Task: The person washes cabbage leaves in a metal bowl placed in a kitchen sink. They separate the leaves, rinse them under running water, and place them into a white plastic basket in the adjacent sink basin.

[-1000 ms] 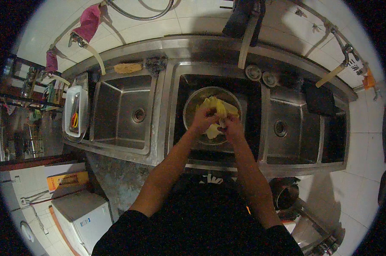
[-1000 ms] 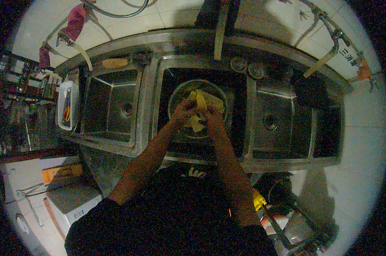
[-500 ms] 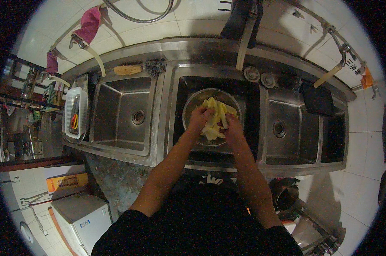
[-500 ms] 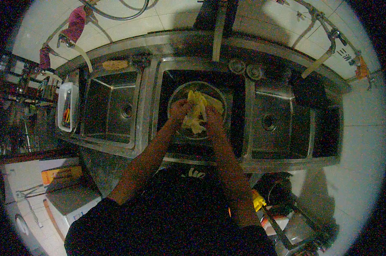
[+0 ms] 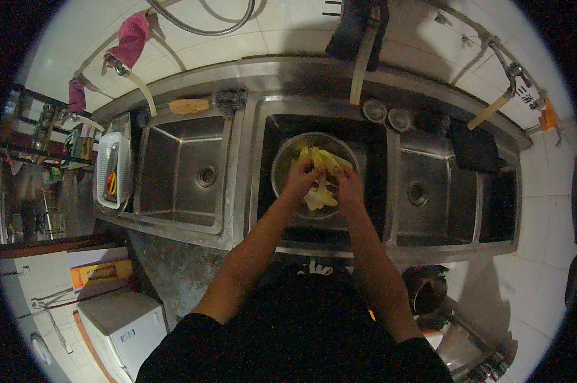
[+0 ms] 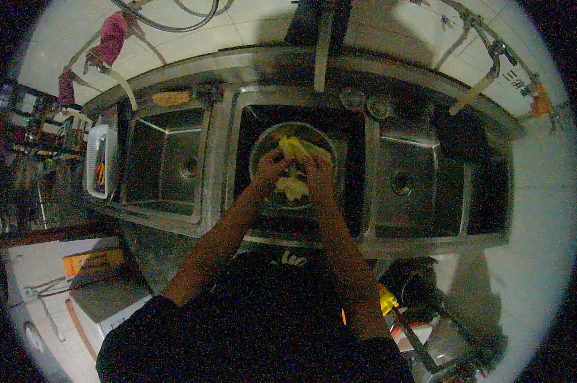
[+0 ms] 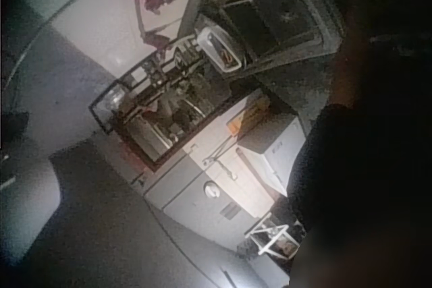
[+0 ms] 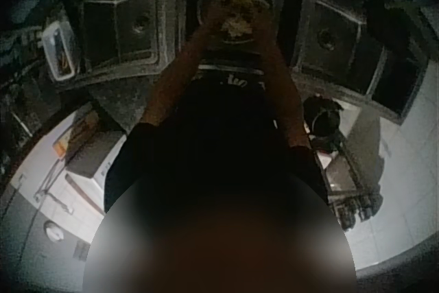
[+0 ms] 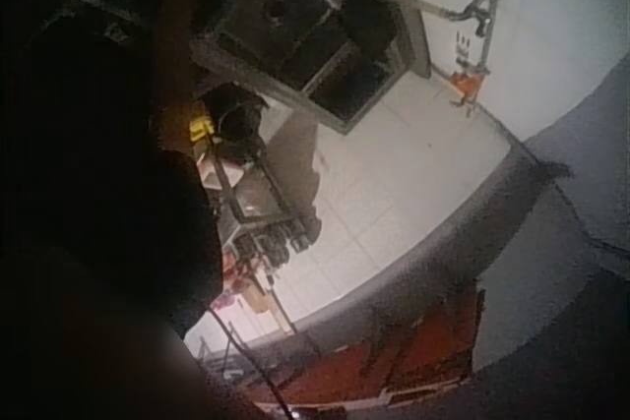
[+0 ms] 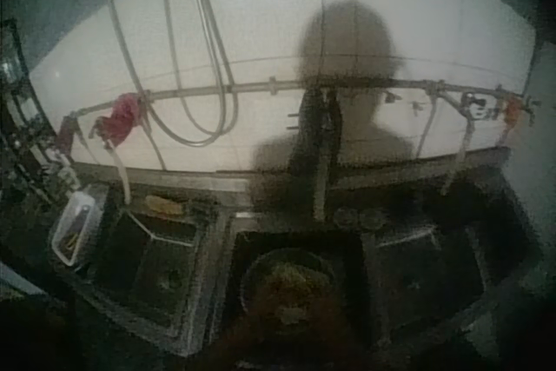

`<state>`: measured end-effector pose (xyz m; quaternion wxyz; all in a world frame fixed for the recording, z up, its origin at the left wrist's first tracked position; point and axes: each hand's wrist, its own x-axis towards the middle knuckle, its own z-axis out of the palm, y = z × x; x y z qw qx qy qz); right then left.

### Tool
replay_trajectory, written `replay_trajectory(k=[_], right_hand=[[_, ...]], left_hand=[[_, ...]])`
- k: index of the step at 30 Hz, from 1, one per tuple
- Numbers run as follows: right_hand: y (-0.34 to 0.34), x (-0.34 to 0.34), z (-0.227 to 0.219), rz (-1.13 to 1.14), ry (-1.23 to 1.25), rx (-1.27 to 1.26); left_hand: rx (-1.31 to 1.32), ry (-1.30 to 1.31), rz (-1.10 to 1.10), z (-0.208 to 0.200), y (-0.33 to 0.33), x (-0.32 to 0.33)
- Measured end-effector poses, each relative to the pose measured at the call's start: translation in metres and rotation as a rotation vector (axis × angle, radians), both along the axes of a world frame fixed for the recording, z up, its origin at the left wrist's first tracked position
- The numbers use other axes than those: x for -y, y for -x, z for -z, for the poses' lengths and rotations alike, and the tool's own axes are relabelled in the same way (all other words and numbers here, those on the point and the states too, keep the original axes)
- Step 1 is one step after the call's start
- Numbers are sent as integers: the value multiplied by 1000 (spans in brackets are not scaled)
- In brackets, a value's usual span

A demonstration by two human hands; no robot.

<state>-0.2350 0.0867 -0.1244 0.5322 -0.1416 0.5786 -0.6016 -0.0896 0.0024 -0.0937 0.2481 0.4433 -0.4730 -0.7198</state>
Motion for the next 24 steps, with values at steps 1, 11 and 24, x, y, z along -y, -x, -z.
replay_trajectory(k=[1, 11, 24], right_hand=[[1, -1, -8, 45, -3, 35], [0, -2, 1, -114, -142, -399], [1, -24, 32, -136, -243, -249]], left_hand=[[-10, 0, 14, 1, -1, 2], [166, 79, 33, 16, -19, 11], [-15, 127, -73, 8, -46, 10]])
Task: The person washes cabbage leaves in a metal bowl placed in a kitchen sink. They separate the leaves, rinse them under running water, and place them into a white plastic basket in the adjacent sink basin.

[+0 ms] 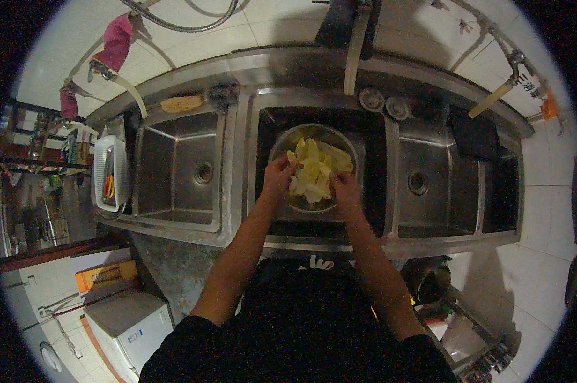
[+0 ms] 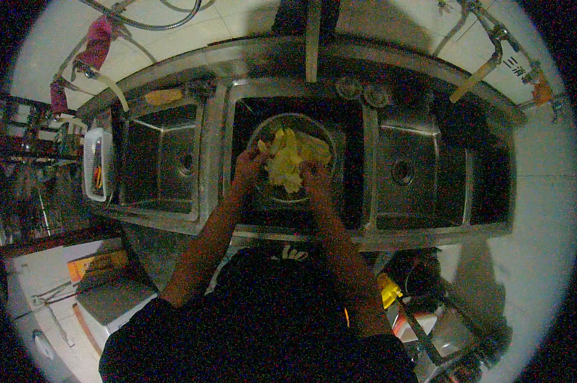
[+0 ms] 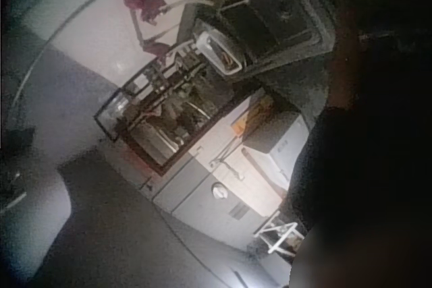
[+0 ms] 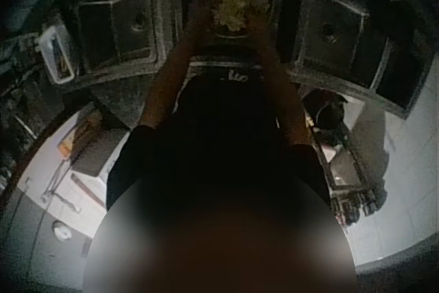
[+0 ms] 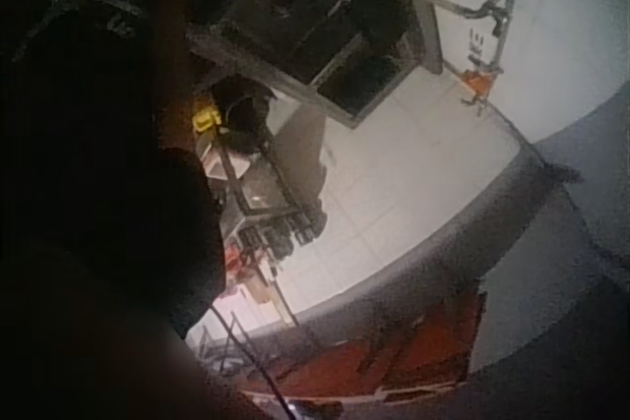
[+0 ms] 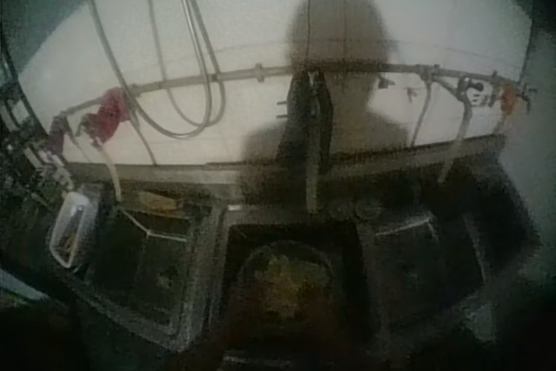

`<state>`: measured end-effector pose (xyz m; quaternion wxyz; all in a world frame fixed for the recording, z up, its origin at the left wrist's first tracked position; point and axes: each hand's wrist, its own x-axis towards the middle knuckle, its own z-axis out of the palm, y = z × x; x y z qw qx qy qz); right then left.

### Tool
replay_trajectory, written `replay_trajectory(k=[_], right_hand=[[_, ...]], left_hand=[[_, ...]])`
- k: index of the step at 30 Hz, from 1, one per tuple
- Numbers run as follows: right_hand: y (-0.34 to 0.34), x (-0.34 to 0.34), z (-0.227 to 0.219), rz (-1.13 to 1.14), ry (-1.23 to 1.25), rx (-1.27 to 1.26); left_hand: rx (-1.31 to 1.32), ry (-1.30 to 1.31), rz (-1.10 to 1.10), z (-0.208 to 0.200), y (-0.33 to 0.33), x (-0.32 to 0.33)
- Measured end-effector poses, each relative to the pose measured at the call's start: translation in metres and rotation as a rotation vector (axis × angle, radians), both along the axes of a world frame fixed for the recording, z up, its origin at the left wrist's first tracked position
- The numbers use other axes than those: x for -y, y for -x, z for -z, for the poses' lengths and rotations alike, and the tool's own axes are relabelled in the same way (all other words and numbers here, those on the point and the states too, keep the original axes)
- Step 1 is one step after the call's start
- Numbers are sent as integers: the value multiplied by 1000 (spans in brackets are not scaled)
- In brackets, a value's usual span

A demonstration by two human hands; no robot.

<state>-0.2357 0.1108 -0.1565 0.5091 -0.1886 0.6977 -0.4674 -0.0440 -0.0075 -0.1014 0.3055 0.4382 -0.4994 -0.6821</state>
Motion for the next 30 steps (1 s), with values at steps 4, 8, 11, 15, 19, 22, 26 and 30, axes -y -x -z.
replay_trajectory(k=[4, 8, 11, 15, 19, 22, 26, 30], right_hand=[[12, -12, 3, 46, -3, -46], [36, -29, -5, 126, 36, -81], [70, -38, -14, 208, 91, -128], [112, -23, -62, 175, 322, -159], [124, 45, -204, 333, 468, -388], [116, 100, -328, 235, 695, -601], [93, 181, -409, -68, 824, -1293], [95, 189, -415, -78, 884, -1494]], left_hand=[[60, -85, -20, 14, 6, 4], [49, -144, -90, 20, 0, 6], [65, -31, -55, 19, -25, 0], [21, -151, -87, 25, -47, -9], [146, -113, -146, 29, -57, -34], [-19, -227, -260, 32, -58, -57], [-4, -198, -269, 56, -57, -73], [-64, -340, -328, 97, -52, -77]])
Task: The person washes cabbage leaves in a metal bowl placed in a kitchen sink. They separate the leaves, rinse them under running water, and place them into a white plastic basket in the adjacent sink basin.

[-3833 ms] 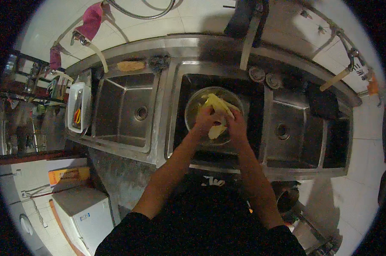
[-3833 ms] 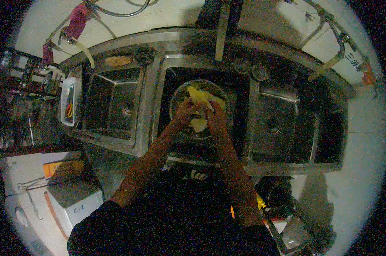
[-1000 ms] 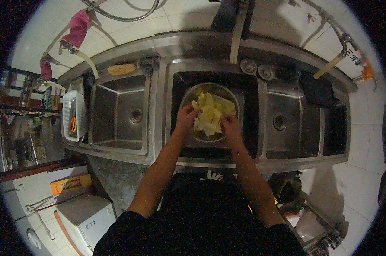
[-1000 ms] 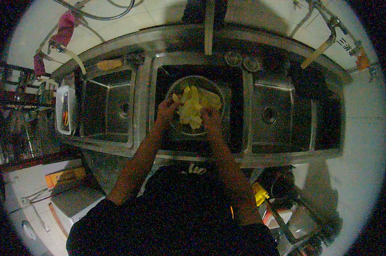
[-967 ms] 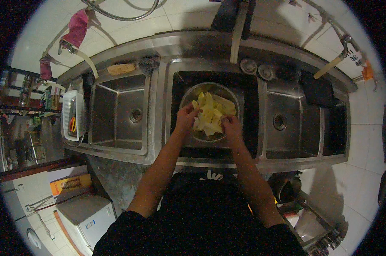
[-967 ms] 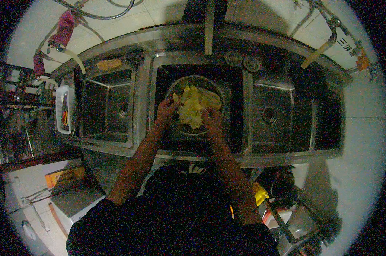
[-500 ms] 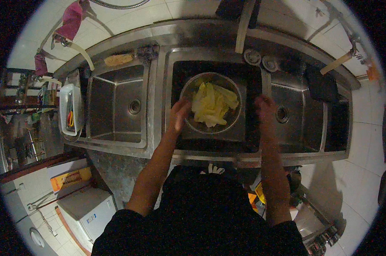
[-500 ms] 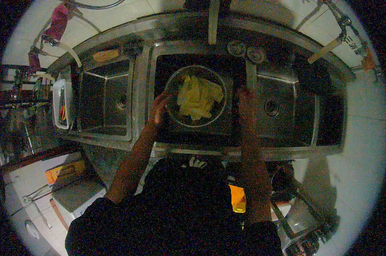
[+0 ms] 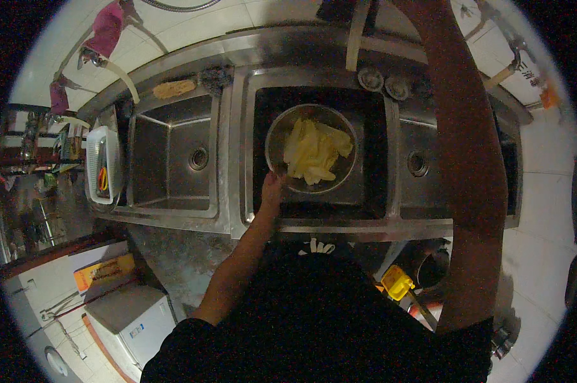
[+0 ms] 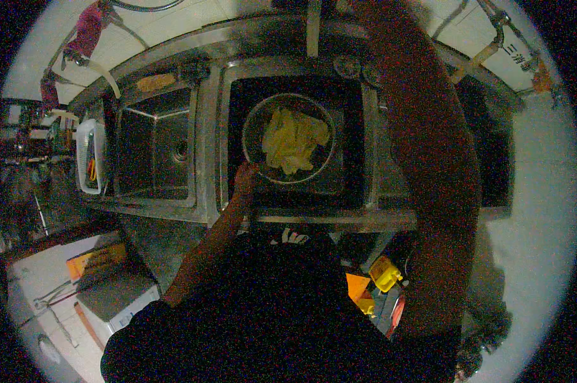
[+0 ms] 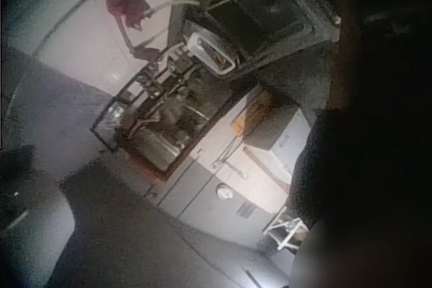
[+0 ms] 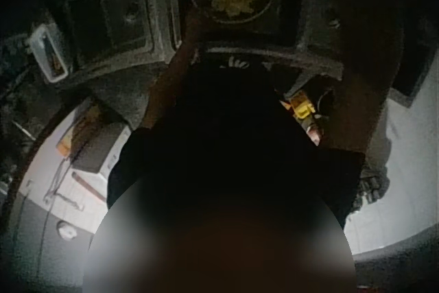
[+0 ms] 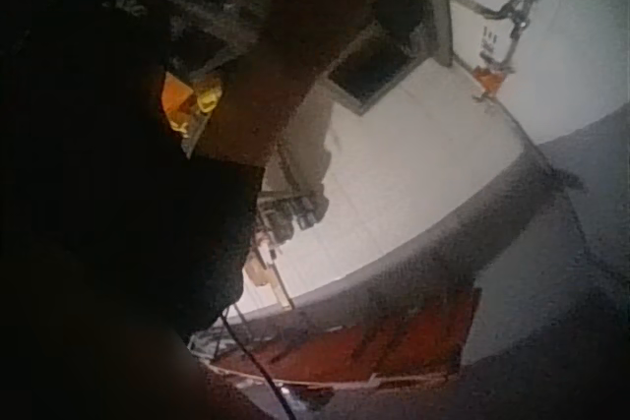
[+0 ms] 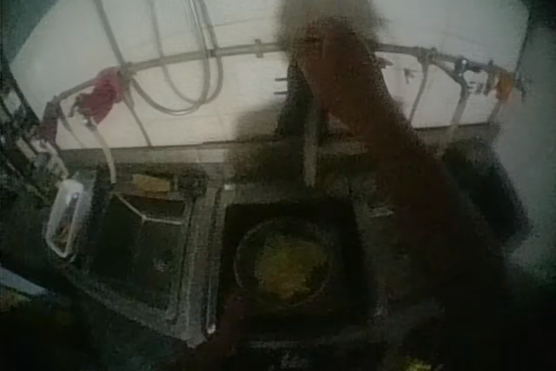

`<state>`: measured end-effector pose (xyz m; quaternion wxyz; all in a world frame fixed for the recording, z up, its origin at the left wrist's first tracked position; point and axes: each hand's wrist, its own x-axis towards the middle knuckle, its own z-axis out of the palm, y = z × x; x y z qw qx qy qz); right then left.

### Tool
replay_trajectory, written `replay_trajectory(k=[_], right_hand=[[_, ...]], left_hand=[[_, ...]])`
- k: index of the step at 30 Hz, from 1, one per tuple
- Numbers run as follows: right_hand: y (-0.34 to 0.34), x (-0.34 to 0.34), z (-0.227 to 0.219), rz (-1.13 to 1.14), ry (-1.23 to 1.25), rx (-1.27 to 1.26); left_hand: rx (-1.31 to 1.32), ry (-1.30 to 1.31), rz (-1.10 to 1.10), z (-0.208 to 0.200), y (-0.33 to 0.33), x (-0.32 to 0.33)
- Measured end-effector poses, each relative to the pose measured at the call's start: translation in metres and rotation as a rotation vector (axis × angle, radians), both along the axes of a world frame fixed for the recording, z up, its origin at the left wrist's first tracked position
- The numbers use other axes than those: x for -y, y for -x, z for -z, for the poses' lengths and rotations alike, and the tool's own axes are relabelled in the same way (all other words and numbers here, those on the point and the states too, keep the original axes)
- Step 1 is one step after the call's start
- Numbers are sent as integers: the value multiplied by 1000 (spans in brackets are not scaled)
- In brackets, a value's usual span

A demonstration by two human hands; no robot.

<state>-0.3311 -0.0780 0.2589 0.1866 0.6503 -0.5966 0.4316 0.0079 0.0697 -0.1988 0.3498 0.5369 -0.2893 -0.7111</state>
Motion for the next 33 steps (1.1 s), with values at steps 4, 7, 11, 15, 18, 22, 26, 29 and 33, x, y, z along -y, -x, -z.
replay_trajectory(k=[4, 7, 11, 15, 18, 22, 26, 29, 33], right_hand=[[8, -7, 1, 131, -275, 106], [6, -6, 0, 193, -156, -51], [8, -7, -3, 150, -123, 18], [18, -13, -7, 192, -270, 114], [25, -12, -6, 215, -307, 250], [40, -8, -3, 162, -248, 105], [58, -7, -1, 165, -297, -231], [58, -7, 1, 128, -66, -540], [49, -11, -6, 6, -266, 86]], left_hand=[[-8, 29, 104, 15, 3, -2], [146, 12, 133, 5, 1, -5], [33, 121, 46, 10, -3, -8], [159, 30, 11, 49, -11, -4], [402, 356, 413, 72, -20, 0], [134, -151, 181, 74, -27, -3], [241, -107, 140, 75, -19, -1], [392, -202, 116, 90, -12, 8], [749, 27, 236, 110, -9, 19]])
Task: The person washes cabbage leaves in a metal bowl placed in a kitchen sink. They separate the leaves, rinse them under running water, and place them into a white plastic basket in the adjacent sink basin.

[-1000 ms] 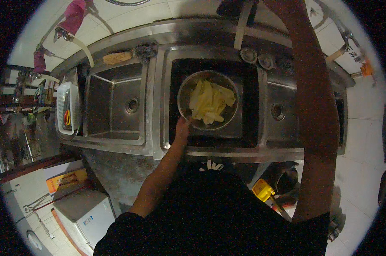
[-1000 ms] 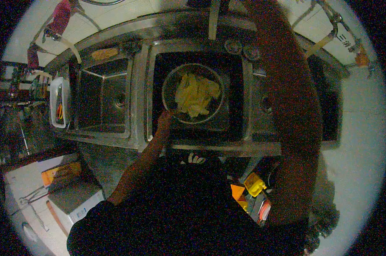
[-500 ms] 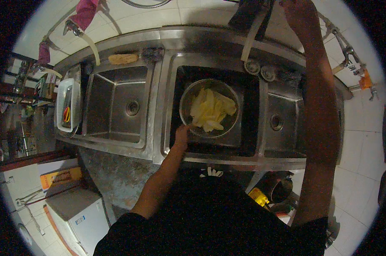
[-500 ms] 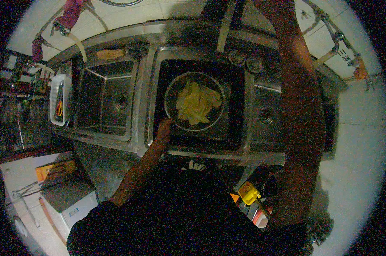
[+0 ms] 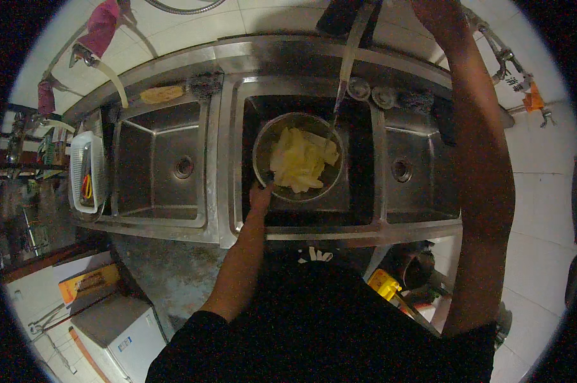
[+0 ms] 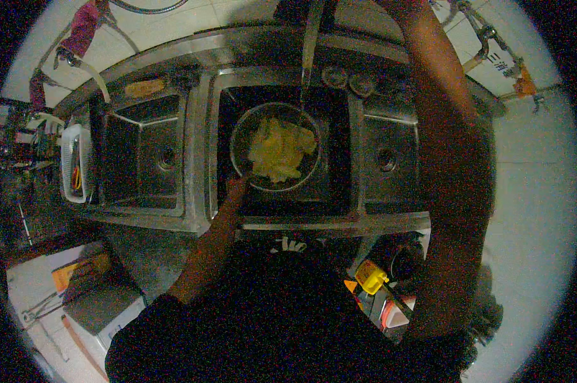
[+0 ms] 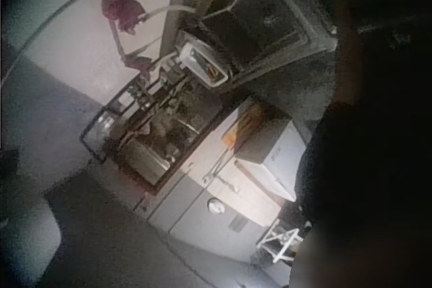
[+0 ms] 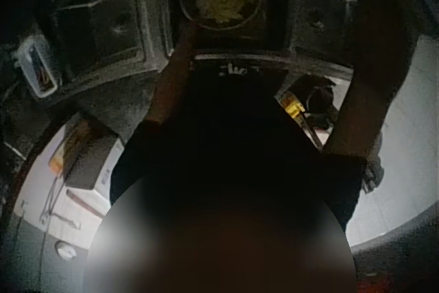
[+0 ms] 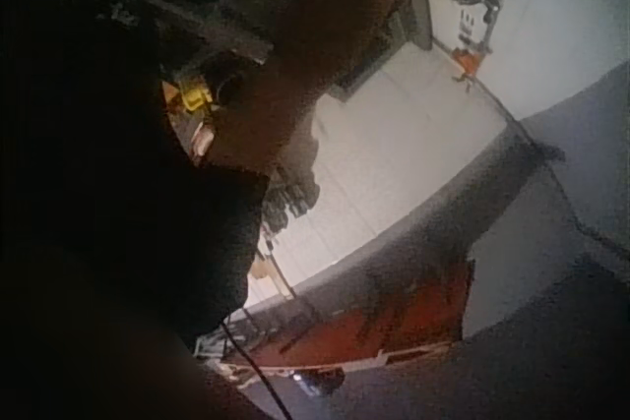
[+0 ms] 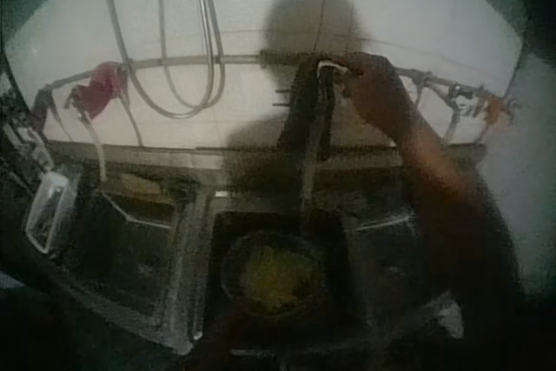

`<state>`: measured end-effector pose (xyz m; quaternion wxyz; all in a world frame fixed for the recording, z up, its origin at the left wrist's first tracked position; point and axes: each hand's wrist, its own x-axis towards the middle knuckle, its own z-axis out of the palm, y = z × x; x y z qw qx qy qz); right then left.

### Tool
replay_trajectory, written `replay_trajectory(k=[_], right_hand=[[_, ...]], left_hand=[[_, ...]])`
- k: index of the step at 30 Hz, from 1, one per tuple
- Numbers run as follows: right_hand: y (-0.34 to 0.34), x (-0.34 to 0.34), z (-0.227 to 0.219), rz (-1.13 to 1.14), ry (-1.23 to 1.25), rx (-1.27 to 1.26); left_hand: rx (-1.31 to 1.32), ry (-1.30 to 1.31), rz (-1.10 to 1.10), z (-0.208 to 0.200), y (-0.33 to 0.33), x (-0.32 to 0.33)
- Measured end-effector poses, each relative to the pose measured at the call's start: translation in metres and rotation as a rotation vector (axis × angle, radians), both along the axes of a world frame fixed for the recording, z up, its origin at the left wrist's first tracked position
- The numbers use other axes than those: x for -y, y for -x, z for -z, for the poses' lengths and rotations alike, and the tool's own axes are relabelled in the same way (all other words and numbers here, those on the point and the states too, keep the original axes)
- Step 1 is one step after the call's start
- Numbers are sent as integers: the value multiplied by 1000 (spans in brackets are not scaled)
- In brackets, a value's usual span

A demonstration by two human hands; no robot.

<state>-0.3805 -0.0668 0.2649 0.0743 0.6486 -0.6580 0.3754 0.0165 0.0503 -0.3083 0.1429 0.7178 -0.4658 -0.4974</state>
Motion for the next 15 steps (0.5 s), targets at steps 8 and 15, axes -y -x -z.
replay_trajectory(k=[8, 15], right_hand=[[4, 3, -5, -100, 15, 95], [9, 6, -2, -231, 30, 211]], left_hand=[[-39, 96, 328, 14, -7, 16], [-87, 237, 362, 9, -15, 0]])
